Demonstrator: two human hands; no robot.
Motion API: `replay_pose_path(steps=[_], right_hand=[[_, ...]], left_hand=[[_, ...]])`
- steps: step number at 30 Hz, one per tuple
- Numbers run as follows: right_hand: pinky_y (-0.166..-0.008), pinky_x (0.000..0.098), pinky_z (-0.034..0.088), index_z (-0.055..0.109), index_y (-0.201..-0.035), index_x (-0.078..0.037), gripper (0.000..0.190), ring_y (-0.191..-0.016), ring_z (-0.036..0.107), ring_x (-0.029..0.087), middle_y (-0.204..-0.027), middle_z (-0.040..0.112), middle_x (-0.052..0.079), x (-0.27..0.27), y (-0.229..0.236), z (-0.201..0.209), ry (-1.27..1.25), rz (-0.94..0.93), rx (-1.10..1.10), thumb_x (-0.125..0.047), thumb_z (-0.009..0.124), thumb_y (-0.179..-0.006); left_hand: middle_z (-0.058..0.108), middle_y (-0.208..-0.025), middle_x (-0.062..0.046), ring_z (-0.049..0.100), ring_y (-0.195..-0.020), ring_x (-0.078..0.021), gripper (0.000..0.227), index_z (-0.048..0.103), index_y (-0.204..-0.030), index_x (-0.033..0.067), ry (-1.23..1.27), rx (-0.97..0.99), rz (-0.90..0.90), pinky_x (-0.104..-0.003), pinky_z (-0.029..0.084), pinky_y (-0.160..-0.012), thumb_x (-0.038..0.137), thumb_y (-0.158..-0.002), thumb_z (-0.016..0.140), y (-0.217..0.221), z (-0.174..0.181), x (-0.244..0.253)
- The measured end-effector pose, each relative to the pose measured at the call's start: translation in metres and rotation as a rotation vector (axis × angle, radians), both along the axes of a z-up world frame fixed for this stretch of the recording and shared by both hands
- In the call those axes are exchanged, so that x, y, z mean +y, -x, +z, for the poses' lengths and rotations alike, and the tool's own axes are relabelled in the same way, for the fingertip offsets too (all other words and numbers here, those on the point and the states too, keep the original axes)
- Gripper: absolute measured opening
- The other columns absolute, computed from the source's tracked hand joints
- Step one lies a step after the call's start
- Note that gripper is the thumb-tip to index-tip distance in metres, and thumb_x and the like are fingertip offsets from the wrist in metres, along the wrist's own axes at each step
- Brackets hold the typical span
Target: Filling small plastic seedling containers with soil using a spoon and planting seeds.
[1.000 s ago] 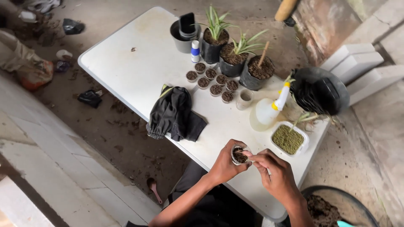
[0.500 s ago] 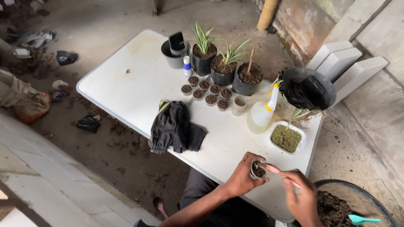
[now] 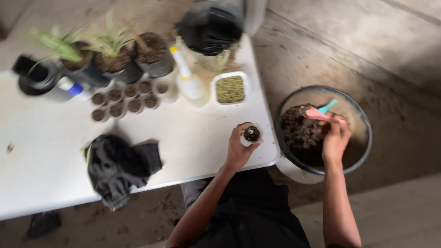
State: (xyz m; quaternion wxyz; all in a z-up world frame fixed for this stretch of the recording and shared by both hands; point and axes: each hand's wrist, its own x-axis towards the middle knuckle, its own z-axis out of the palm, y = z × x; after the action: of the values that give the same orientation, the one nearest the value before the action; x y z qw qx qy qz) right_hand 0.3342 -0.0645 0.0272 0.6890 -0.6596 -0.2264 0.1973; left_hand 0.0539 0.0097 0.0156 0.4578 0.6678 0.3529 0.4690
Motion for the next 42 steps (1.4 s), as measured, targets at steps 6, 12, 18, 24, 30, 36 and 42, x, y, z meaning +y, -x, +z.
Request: replay_pose_path(steps=[6,12,18,24,30,36,42], right_hand=[[-0.091,0.0625,0.046,0.07,-0.106,0.009,0.022,-0.103,0.063,0.056,-0.097,0.068,0.036,-0.001,-0.013,-0.014,0.435,0.116,-0.493,-0.007,0.055,-0.107],[-0.078,0.0547,0.058,0.073,-0.122,-0.005,0.026,-0.09,0.075,0.041,-0.095,0.077,0.018,0.026,-0.007,-0.02,0.729,0.256,-0.664,-0.016,0.052,-0.113],[-0.078,0.0562,0.06,0.077,-0.116,-0.021,0.028,-0.093,0.074,0.043,-0.097,0.078,0.014,0.071,-0.031,-0.078,0.879,0.368,-0.685,-0.04,0.059,-0.108],[-0.077,0.0573,0.061,0.075,-0.116,-0.009,0.021,-0.093,0.072,0.044,-0.099,0.078,0.017,0.058,-0.025,-0.087,0.731,0.595,-0.714,-0.014,0.057,-0.107],[-0.086,0.0549,0.061,0.077,-0.116,-0.014,0.025,-0.102,0.074,0.039,-0.112,0.078,0.013,0.045,-0.014,-0.006,0.926,0.735,-0.717,-0.025,0.057,-0.107],[-0.078,0.0557,0.062,0.072,-0.129,-0.029,0.028,-0.098,0.074,0.036,-0.115,0.074,0.004,0.067,-0.055,-0.068,0.887,0.483,-0.936,-0.03,0.05,-0.111],[-0.079,0.0554,0.061,0.075,-0.123,-0.025,0.027,-0.095,0.074,0.036,-0.103,0.077,0.002,0.068,-0.06,-0.12,0.778,0.595,-0.786,-0.016,0.054,-0.107]], left_hand=[[0.066,-0.124,-0.023,0.062,-0.118,-0.0449,0.065,0.058,-0.131,0.0018,0.074,0.067,-0.091,-0.054,0.05,-0.101,0.019,-0.077,0.09,-0.042,-0.001,0.005],[0.064,-0.137,-0.011,0.056,-0.129,-0.0337,0.061,0.057,-0.133,0.0075,-0.034,0.119,-0.044,-0.048,0.046,-0.107,0.022,-0.082,0.087,-0.071,-0.034,0.01],[0.066,-0.133,-0.007,0.055,-0.13,-0.0363,0.061,0.055,-0.132,0.0115,-0.106,0.187,0.038,-0.057,0.037,-0.114,0.021,-0.082,0.087,-0.08,-0.062,0.014],[0.066,-0.137,-0.003,0.051,-0.135,-0.0386,0.069,0.053,-0.133,0.0149,-0.141,0.317,0.076,-0.067,0.028,-0.114,0.019,-0.075,0.092,-0.083,-0.066,0.012],[0.067,-0.136,-0.002,0.051,-0.136,-0.0371,0.069,0.054,-0.133,0.0149,-0.176,0.373,0.074,-0.065,0.029,-0.115,0.024,-0.075,0.091,-0.084,-0.075,0.01],[0.068,-0.136,-0.004,0.05,-0.137,-0.0391,0.067,0.055,-0.134,0.0136,-0.164,0.361,0.055,-0.068,0.027,-0.115,0.022,-0.077,0.091,-0.084,-0.069,0.009],[0.068,-0.135,-0.004,0.049,-0.139,-0.0384,0.071,0.055,-0.135,0.0142,-0.168,0.386,0.056,-0.066,0.027,-0.116,0.021,-0.075,0.092,-0.084,-0.071,0.008]])
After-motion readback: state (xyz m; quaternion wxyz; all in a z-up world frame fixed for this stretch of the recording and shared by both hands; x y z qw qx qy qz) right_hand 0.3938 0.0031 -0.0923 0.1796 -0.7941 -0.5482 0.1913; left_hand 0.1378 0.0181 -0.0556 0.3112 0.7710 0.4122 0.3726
